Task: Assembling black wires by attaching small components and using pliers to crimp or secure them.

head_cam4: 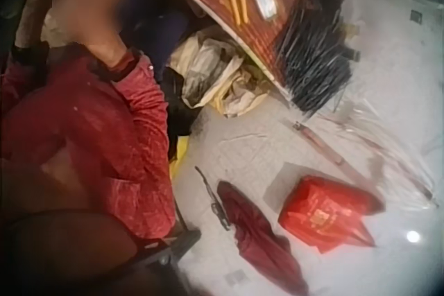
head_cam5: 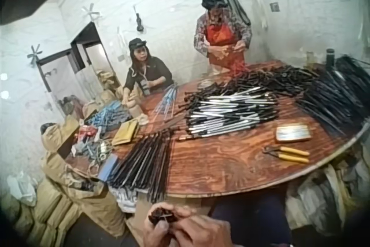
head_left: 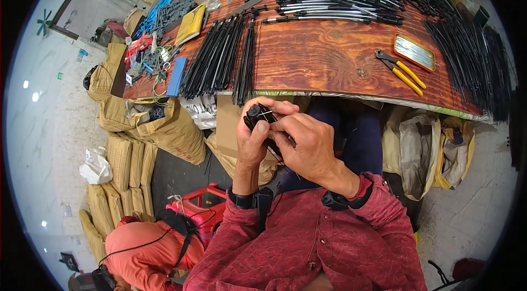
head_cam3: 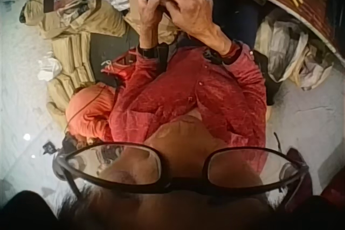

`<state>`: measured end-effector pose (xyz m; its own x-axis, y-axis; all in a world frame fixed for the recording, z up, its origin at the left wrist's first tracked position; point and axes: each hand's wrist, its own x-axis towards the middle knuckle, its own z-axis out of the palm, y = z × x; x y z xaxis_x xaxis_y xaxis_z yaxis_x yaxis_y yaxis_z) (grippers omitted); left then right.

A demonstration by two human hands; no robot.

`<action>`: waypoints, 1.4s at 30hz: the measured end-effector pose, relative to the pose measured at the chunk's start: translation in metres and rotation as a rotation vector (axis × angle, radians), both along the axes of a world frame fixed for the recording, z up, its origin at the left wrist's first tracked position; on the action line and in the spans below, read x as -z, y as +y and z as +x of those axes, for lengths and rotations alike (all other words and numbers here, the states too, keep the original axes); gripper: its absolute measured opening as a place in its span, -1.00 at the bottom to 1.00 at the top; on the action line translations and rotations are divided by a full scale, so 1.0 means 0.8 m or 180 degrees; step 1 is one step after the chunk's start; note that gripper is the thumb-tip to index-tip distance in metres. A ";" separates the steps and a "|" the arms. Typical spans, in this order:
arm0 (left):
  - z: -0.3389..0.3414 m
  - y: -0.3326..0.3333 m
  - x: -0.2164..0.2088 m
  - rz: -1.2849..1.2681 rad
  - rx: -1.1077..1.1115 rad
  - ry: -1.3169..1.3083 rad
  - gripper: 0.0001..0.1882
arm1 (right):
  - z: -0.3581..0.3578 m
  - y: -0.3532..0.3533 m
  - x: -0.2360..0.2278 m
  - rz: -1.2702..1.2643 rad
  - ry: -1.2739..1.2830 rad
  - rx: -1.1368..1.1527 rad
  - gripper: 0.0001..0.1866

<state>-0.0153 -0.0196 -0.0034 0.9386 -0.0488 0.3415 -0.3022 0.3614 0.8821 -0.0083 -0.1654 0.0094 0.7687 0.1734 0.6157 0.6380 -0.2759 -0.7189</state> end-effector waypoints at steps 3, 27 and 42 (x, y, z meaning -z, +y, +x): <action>0.004 0.005 0.001 -0.0080 0.0087 -0.0119 -0.48 | 0.000 0.001 0.004 -0.0064 0.0029 -0.0036 -0.84; -0.006 0.022 0.001 -0.0524 0.0437 0.0199 -0.19 | 0.019 -0.005 0.016 0.0181 0.1116 -0.0993 -0.82; -0.003 0.023 0.004 -0.0468 0.0474 0.0049 -0.27 | 0.027 -0.007 0.023 0.0399 0.1199 -0.1032 -0.77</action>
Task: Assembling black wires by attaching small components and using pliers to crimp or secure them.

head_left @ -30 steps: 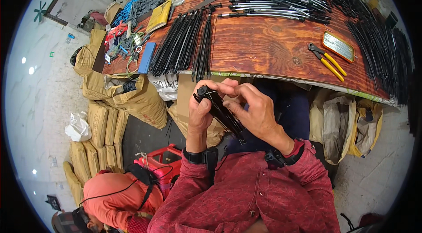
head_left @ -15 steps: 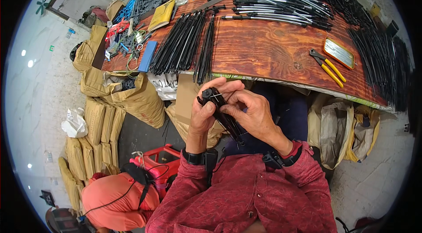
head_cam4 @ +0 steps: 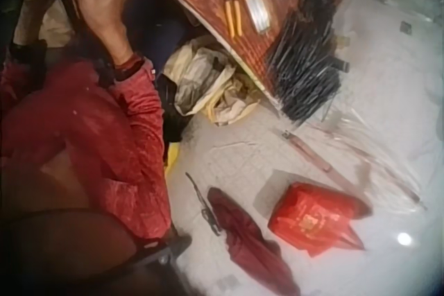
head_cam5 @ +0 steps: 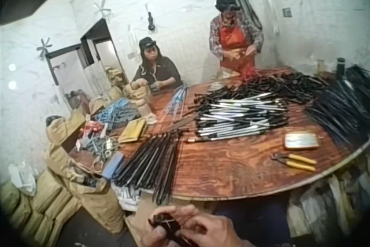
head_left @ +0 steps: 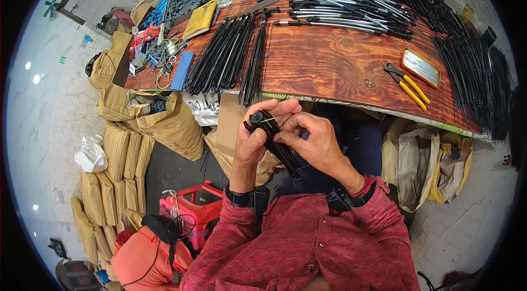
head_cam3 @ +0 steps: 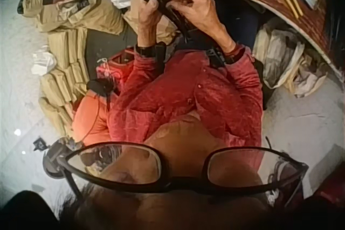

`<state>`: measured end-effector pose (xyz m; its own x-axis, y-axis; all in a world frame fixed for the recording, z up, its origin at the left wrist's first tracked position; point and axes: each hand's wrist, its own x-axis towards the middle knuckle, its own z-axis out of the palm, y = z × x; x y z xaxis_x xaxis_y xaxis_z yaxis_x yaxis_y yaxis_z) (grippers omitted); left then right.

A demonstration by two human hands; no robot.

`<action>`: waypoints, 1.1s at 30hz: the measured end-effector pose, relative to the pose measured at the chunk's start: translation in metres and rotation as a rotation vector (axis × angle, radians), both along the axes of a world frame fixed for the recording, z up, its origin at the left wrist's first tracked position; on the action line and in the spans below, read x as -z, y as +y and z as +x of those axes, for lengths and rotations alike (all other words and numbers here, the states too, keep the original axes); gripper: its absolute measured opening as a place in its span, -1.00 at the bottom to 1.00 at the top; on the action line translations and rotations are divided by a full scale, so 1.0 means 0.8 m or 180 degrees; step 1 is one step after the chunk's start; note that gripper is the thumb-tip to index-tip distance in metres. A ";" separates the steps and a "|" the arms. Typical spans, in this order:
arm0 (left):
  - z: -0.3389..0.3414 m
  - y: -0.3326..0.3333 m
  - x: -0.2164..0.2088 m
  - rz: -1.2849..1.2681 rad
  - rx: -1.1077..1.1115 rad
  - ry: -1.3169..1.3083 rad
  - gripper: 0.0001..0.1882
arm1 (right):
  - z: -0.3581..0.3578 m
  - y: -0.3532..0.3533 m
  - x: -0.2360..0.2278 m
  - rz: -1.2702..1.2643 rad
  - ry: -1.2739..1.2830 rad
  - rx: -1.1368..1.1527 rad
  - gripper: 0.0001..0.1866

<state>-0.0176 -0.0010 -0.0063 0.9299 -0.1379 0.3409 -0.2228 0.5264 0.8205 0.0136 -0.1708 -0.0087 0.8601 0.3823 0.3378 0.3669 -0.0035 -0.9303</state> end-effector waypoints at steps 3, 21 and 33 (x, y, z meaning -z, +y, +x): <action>0.002 0.002 0.002 0.0106 0.0013 -0.0052 -0.31 | 0.001 -0.001 -0.005 0.0080 0.0279 -0.0120 -0.79; 0.002 -0.011 -0.008 0.0326 0.0132 0.0035 -0.38 | -0.014 -0.013 -0.036 -0.0534 -0.0738 0.0133 -0.82; 0.001 -0.026 -0.018 0.0517 -0.0006 0.0067 -0.43 | -0.018 -0.015 -0.041 -0.0857 -0.1157 0.0557 -0.88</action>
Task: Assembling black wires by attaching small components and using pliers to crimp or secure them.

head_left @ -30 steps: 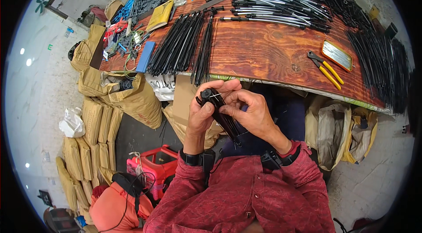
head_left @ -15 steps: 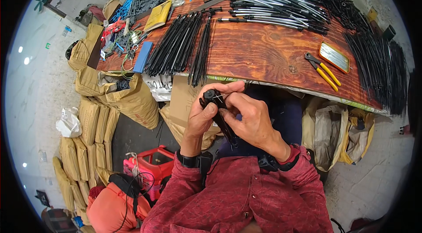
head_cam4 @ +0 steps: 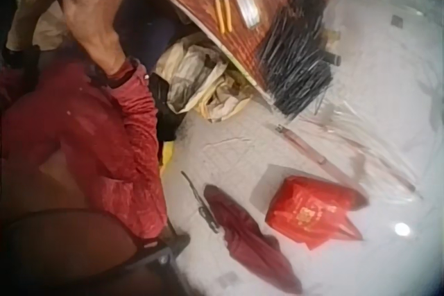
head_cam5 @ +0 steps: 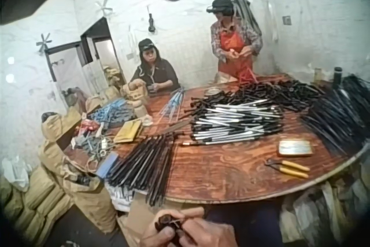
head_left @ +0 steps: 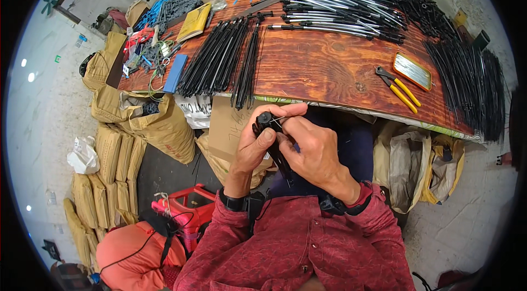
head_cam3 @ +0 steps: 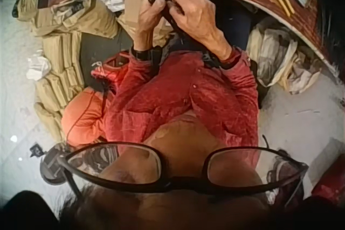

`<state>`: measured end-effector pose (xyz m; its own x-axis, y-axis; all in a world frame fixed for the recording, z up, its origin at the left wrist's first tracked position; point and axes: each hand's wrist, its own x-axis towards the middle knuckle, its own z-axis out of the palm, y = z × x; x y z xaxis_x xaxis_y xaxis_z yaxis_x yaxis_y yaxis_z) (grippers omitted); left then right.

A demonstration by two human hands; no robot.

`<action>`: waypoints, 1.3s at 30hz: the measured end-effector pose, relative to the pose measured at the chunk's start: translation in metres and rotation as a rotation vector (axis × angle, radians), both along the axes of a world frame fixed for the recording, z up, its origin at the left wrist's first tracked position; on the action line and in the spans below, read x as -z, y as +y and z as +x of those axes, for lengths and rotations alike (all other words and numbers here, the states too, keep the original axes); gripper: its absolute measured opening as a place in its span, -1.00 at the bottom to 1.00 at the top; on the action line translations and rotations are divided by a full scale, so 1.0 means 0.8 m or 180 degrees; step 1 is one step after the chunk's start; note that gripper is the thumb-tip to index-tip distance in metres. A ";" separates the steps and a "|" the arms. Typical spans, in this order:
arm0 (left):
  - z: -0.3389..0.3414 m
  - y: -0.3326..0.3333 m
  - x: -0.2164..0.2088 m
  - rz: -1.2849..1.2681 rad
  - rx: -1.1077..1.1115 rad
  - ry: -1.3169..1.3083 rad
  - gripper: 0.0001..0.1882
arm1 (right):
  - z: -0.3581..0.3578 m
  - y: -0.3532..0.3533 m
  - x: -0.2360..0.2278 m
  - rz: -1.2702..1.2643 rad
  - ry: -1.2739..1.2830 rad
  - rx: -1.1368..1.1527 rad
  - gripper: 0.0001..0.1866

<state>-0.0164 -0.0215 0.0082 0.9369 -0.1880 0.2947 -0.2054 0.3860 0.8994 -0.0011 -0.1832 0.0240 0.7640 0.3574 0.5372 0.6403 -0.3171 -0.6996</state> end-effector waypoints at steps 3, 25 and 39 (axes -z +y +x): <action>-0.001 -0.001 0.001 0.0059 0.0025 -0.0006 -0.44 | -0.005 -0.001 -0.003 -0.0184 -0.0251 0.0093 -0.88; 0.020 -0.020 0.015 -0.0139 -0.0018 0.0064 -0.56 | 0.007 -0.025 0.012 -0.0132 0.0051 0.0253 -0.89; 0.033 -0.025 0.027 -0.0256 -0.0170 0.0014 -0.63 | -0.004 -0.027 0.019 -0.0471 -0.0125 0.0254 -0.84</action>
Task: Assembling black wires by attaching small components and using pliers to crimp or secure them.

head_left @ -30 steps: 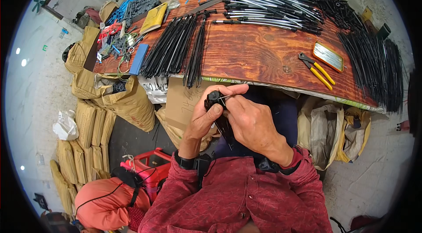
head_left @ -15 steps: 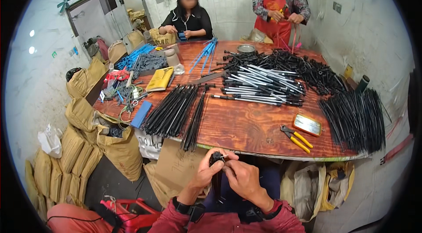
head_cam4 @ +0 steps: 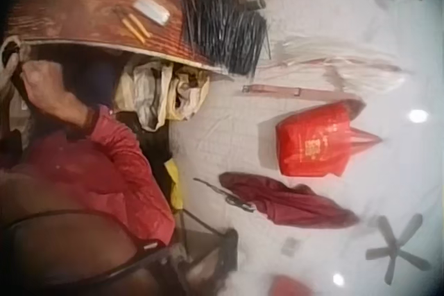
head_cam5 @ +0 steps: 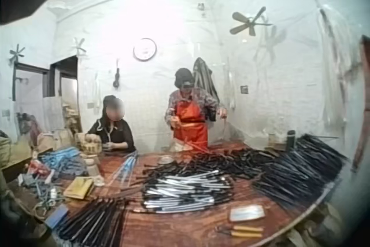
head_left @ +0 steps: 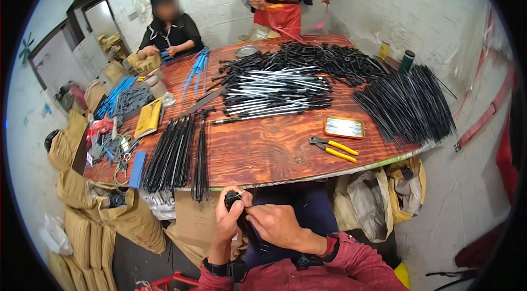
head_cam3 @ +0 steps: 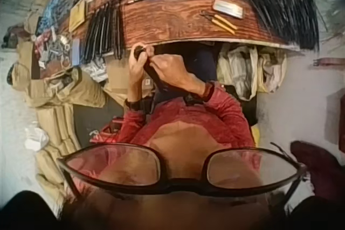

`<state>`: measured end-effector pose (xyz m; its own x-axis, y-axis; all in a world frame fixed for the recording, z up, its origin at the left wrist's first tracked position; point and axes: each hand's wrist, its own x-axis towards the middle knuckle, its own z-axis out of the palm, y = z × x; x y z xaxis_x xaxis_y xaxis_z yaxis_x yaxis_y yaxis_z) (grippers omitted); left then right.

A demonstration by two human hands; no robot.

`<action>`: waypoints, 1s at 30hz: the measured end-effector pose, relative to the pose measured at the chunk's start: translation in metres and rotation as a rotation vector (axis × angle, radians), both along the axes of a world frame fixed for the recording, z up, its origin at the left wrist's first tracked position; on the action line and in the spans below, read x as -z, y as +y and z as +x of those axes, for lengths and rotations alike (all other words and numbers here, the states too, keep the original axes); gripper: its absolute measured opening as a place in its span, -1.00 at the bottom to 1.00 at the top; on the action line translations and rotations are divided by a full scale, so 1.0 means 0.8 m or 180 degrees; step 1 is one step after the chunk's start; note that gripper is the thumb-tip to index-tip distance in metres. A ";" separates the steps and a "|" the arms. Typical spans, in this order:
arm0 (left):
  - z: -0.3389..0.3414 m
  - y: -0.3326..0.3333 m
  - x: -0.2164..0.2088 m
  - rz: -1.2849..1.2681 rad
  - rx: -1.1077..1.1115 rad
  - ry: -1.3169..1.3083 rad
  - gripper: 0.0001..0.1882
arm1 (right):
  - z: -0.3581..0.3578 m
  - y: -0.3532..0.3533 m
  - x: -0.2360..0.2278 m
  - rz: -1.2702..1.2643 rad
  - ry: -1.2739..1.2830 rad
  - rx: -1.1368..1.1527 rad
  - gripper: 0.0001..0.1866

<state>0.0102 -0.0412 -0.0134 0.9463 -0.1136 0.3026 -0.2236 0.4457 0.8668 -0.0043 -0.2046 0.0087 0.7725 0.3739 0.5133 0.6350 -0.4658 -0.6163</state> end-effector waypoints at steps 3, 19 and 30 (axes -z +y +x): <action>0.001 0.000 -0.003 0.0095 0.0067 0.0049 -0.62 | 0.000 -0.010 -0.001 0.0057 0.0116 -0.0066 -0.84; -0.003 -0.015 -0.012 0.0796 0.0321 0.0282 -0.68 | 0.038 -0.054 -0.038 0.0576 0.0052 0.0007 -0.73; 0.003 -0.034 -0.011 0.0870 0.0288 0.0383 -0.68 | 0.061 -0.063 -0.004 0.2381 0.2850 -0.0813 -0.85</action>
<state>0.0129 -0.0680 -0.0050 0.9558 -0.2608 0.1355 -0.0821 0.2058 0.9751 0.0445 -0.2548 0.0119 0.9136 0.4063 -0.0139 -0.1366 0.2745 -0.9518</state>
